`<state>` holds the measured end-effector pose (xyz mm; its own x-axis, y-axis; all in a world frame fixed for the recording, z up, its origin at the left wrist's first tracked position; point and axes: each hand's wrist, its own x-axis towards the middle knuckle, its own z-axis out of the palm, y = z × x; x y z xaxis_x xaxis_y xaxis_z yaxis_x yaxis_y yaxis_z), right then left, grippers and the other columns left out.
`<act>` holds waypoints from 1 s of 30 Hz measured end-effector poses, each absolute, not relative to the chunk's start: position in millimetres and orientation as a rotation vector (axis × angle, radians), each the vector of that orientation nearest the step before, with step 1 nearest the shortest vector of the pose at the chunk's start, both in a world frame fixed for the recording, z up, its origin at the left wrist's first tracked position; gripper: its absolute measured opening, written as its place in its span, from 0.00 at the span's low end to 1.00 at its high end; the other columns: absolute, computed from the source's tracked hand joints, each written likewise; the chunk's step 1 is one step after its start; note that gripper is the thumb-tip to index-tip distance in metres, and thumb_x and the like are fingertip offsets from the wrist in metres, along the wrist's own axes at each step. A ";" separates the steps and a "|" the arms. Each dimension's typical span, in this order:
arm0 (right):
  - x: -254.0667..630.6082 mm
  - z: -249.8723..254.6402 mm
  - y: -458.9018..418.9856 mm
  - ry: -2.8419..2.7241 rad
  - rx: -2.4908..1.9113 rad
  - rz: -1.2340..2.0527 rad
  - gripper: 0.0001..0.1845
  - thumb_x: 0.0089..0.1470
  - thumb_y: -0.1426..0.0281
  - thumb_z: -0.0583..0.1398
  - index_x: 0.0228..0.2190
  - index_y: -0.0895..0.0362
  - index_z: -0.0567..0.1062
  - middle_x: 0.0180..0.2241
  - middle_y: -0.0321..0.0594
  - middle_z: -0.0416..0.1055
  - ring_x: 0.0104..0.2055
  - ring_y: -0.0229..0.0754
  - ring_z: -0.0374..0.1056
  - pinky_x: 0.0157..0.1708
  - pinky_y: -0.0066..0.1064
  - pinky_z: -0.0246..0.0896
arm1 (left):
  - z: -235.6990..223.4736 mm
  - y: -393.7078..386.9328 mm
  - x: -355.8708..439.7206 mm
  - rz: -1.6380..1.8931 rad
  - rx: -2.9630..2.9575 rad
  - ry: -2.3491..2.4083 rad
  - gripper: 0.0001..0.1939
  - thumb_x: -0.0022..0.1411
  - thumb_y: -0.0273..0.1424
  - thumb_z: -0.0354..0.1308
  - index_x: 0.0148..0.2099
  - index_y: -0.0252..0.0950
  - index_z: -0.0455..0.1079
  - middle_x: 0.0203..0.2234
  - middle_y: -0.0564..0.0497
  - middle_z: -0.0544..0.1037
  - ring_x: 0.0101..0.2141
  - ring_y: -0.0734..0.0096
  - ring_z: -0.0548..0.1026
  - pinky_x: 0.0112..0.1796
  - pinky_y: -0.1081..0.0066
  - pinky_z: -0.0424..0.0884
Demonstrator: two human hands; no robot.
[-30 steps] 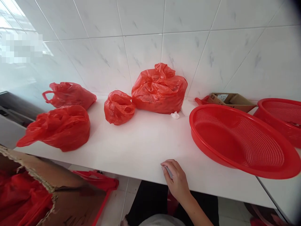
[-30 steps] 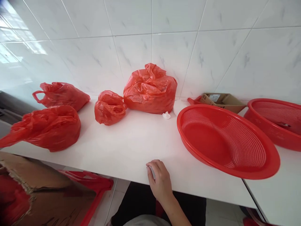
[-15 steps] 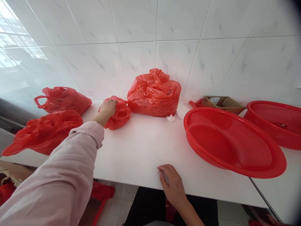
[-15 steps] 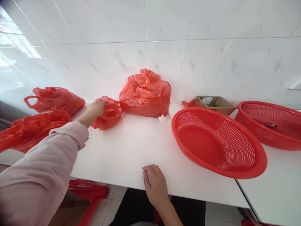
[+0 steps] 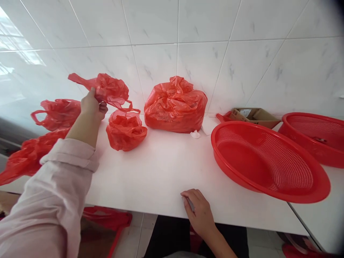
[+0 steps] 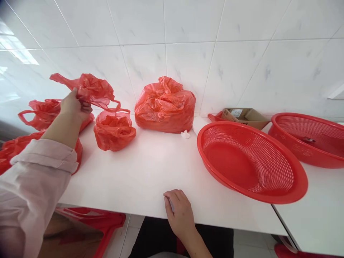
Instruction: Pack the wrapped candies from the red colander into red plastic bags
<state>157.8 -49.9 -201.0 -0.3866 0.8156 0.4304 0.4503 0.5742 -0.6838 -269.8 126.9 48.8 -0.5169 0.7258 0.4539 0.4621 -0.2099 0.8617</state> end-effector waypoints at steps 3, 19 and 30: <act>153.9 -200.1 -49.7 -2.002 -1.004 0.608 0.10 0.64 0.73 0.52 0.39 0.54 0.73 0.35 0.42 0.74 0.37 0.43 0.70 0.37 0.38 0.69 | 45.0 116.0 -226.9 1.812 1.287 1.722 0.15 0.68 0.42 0.44 0.35 0.37 0.57 0.23 0.57 0.66 0.20 0.80 0.55 0.23 0.76 0.57; 456.7 -78.3 24.2 -1.145 -1.664 -0.187 0.23 0.61 0.60 0.56 0.54 0.57 0.71 0.46 0.52 0.73 0.42 0.44 0.71 0.42 0.36 0.65 | -108.6 47.6 -60.3 0.826 2.218 2.029 0.26 0.60 0.44 0.55 0.58 0.40 0.63 0.55 0.37 0.69 0.55 0.40 0.68 0.52 0.46 0.65; 568.1 -102.3 151.5 -1.242 -2.240 -0.037 0.36 0.49 0.62 0.66 0.57 0.65 0.69 0.64 0.73 0.48 0.59 0.67 0.60 0.46 0.49 0.58 | -103.1 -7.7 41.6 0.765 2.007 1.478 0.26 0.66 0.43 0.52 0.65 0.48 0.56 0.63 0.44 0.64 0.60 0.52 0.66 0.57 0.50 0.66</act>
<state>568.1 151.5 -102.3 0.5680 0.7706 0.2890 0.7865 -0.4048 -0.4664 41.6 -7.7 -103.1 0.2420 0.9613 0.1313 0.6622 -0.2626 0.7018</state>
